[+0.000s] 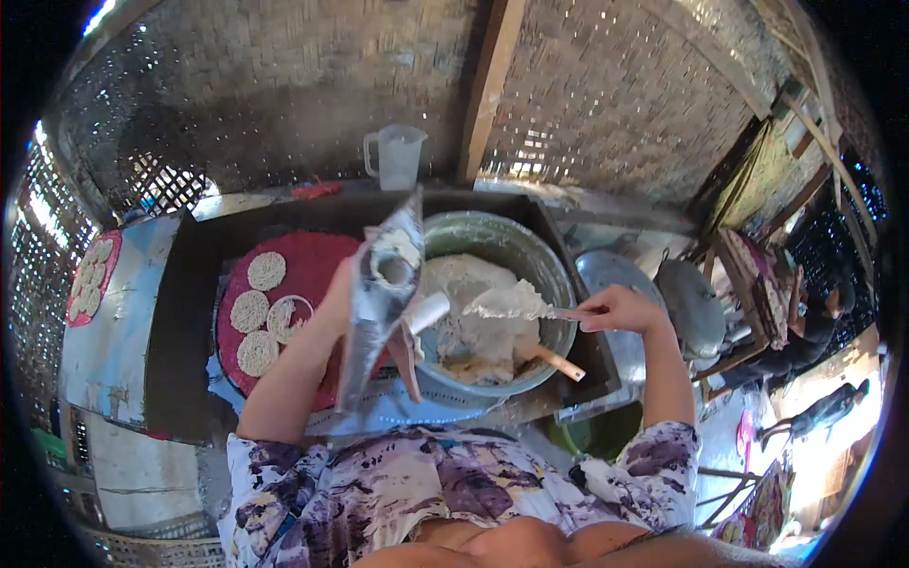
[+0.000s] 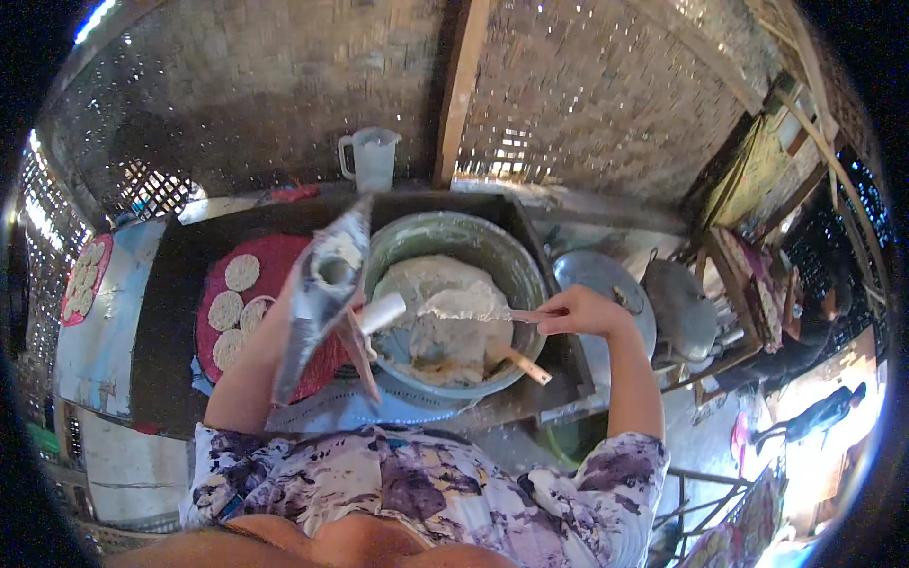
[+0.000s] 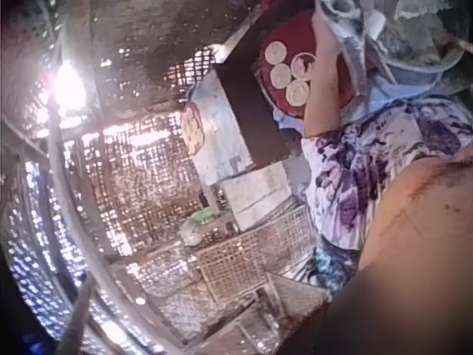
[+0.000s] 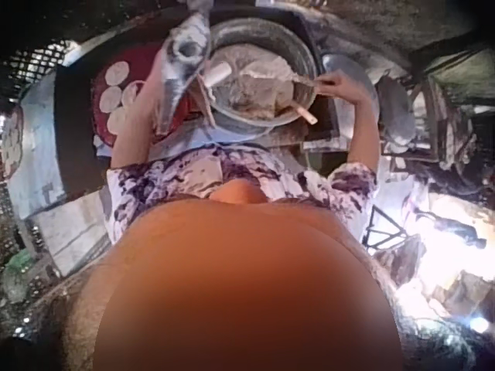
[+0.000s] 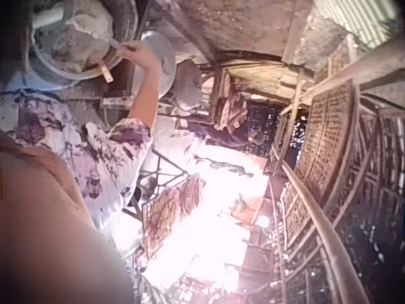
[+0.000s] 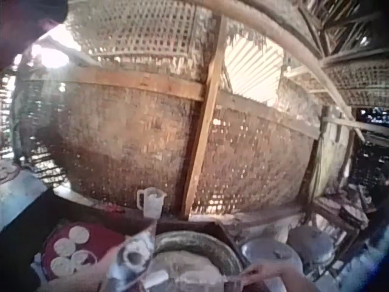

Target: The person uses a wooden spatula to scoop white dough from a bucket and places it onto a pink circular mat. They then use a circular mold and a wooden press to shape and flatten the dough into several small, round, flat discs.

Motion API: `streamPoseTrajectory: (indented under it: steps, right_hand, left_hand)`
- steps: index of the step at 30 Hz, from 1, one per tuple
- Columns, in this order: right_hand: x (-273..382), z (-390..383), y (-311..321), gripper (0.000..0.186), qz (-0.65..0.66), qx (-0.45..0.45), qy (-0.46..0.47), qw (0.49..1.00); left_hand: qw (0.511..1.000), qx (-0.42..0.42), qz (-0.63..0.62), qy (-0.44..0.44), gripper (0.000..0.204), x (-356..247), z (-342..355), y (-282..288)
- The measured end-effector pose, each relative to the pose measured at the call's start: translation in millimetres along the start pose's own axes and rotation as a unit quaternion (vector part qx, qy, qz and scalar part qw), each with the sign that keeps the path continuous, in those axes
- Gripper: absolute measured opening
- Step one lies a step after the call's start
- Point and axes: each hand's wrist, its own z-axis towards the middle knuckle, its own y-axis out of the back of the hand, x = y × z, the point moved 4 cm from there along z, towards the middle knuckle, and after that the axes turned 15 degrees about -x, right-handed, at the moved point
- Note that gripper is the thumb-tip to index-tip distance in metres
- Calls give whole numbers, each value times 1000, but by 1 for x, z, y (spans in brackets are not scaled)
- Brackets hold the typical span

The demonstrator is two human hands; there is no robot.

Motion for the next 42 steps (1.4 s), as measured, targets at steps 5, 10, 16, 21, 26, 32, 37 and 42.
streamPoseTrajectory:
  steps: [5, 10, 16, 21, 26, 32, 37, 42]
  right_hand:
    - [24, -7, 39, 32, 166, -9, 4, 986]
    - [65, 9, 41, 32, 45, 23, 130, 990]
    - [149, 3, 57, 20, -236, -194, 354, 884]
    - [187, 2, -4, 15, -439, -324, 467, 697]
    - [177, -11, -8, 19, -426, -379, 529, 629]
    - [160, -23, 62, 21, -310, -471, 410, 717]
    - [156, -16, 55, 18, -292, -430, 453, 725]
    - [161, 0, 20, 13, -319, -351, 454, 755]
  left_hand:
    - [980, 121, 140, -75, 53, -31, 2, -52]
    - [979, 175, 38, -92, 63, -5, 9, -68]
    - [970, 164, 167, -69, 54, -33, -3, -79]
    - [987, 90, 96, -94, 40, -34, 1, -80]
    - [913, 107, -337, 204, 34, -1, 9, -82]
    - [878, 125, -405, 224, 34, -2, 12, -71]
    - [882, 173, -385, 207, 47, -17, 7, -83]
    - [995, 73, 63, -34, 50, 0, 7, -79]
